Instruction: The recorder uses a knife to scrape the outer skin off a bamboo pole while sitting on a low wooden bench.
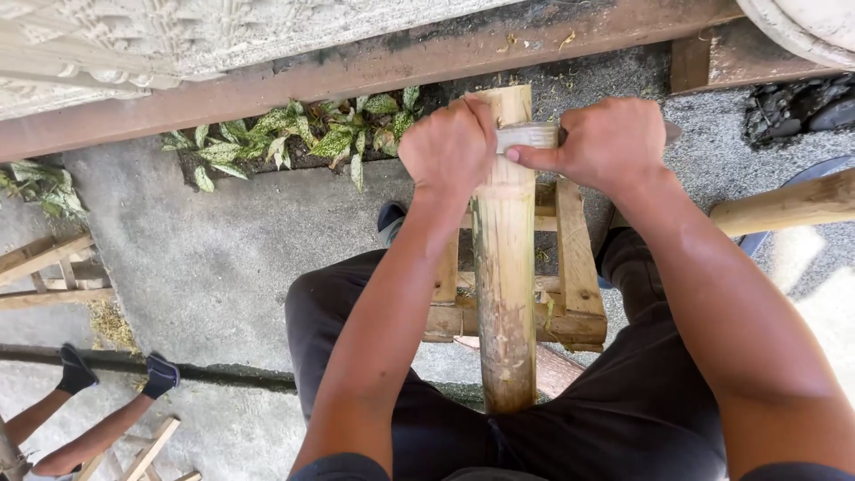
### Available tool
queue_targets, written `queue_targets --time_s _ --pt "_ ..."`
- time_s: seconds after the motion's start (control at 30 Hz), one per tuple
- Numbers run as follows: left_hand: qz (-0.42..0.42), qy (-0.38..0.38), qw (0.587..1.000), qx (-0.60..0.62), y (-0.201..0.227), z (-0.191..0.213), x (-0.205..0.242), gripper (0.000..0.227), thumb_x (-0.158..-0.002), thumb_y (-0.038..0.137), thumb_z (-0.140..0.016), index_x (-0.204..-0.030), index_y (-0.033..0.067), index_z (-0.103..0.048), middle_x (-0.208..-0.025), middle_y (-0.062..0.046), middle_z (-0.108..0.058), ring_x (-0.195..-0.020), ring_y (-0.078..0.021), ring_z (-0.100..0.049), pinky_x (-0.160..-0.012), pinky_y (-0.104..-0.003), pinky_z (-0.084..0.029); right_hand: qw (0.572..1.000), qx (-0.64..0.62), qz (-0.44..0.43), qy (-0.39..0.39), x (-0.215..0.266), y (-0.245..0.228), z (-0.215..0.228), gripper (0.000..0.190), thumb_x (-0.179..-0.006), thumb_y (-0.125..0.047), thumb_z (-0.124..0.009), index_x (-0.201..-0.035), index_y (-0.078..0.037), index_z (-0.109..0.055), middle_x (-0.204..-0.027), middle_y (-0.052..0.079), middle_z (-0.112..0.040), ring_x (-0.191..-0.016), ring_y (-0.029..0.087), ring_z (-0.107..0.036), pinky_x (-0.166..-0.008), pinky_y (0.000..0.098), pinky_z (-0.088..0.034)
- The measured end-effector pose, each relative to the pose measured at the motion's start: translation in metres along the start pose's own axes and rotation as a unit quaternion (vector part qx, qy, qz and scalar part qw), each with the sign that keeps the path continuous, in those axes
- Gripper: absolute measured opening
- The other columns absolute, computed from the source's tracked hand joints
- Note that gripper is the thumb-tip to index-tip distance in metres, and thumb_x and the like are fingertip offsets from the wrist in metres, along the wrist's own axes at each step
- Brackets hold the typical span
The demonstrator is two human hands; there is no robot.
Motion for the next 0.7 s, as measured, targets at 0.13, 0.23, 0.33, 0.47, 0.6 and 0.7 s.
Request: queue_targets --time_s 0.13,0.23,0.33,0.47,0.6,0.7 --pt "0.005 -0.173 0.985 -0.018 0.005 0.006 0.015 0.054 -0.103 0.025 -0.047 -0.051 0.0176 -0.055 -0.037 0.001 -0.051 -0.025 -0.0124 -0.042 -0.022 -0.036 -0.032 0.999 -0.015 -0.023 -0.045 0.010 -0.002 0.007 0.087 -0.079 -0.096 -0.052 -0.052 -0.015 -0.061 -0.041 -0.001 -0.046 -0.038 0.016 -0.049 -0.038 0.0322 -0.036" --pt "-0.019 -0.051 0.998 -0.012 0.008 0.013 0.033 0.051 -0.103 0.030 -0.044 -0.053 0.0196 -0.051 -0.046 -0.001 -0.045 -0.036 -0.0118 -0.033 -0.032 -0.034 -0.028 0.995 -0.032 -0.030 -0.092 0.021 -0.005 0.002 0.087 -0.076 -0.096 -0.053 -0.050 -0.013 -0.062 -0.040 0.001 -0.048 -0.037 0.017 -0.051 -0.039 0.0325 -0.037" --pt "0.003 -0.167 0.986 -0.011 0.001 -0.003 0.020 0.057 -0.104 0.028 -0.044 -0.048 0.0184 -0.049 -0.038 0.004 -0.042 -0.028 -0.0096 -0.032 -0.024 -0.034 -0.026 0.994 -0.019 -0.025 -0.102 0.010 -0.003 -0.001 0.087 -0.075 -0.097 -0.052 -0.052 -0.014 -0.063 -0.041 0.001 -0.048 -0.037 0.017 -0.052 -0.038 0.0327 -0.038" --pt "-0.003 -0.120 0.993 -0.014 -0.001 -0.005 -0.011 0.055 -0.102 0.028 -0.044 -0.048 0.0194 -0.049 -0.037 0.004 -0.041 -0.026 -0.0095 -0.031 -0.023 -0.035 -0.025 0.997 0.008 -0.025 -0.066 -0.006 0.003 0.000 0.088 -0.081 -0.098 -0.051 -0.054 -0.015 -0.063 -0.042 0.000 -0.048 -0.040 0.016 -0.051 -0.039 0.0322 -0.037" --pt "0.000 -0.181 0.983 -0.022 0.004 0.004 0.013 0.054 -0.103 0.027 -0.045 -0.051 0.0172 -0.054 -0.038 0.002 -0.049 -0.025 -0.0116 -0.040 -0.021 -0.036 -0.030 0.995 -0.014 -0.029 -0.098 0.010 -0.002 0.006 0.086 -0.081 -0.096 -0.052 -0.054 -0.016 -0.064 -0.042 0.000 -0.049 -0.039 0.016 -0.053 -0.040 0.0325 -0.039" --pt "-0.013 -0.063 0.998 -0.010 0.013 0.022 0.049 0.048 -0.100 0.027 -0.047 -0.054 0.0164 -0.057 -0.048 -0.005 -0.054 -0.036 -0.0173 -0.045 -0.035 -0.036 -0.037 0.994 -0.031 -0.033 -0.103 0.038 -0.011 0.007 0.084 -0.076 -0.095 -0.055 -0.052 -0.014 -0.063 -0.043 0.001 -0.050 -0.039 0.018 -0.054 -0.040 0.0337 -0.040"
Point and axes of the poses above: each hand's wrist, its own x-axis away from the middle knuckle, its own z-axis out of the back of the hand, y = z × x, the point moved 5 cm from there along -x, towards the middle knuckle
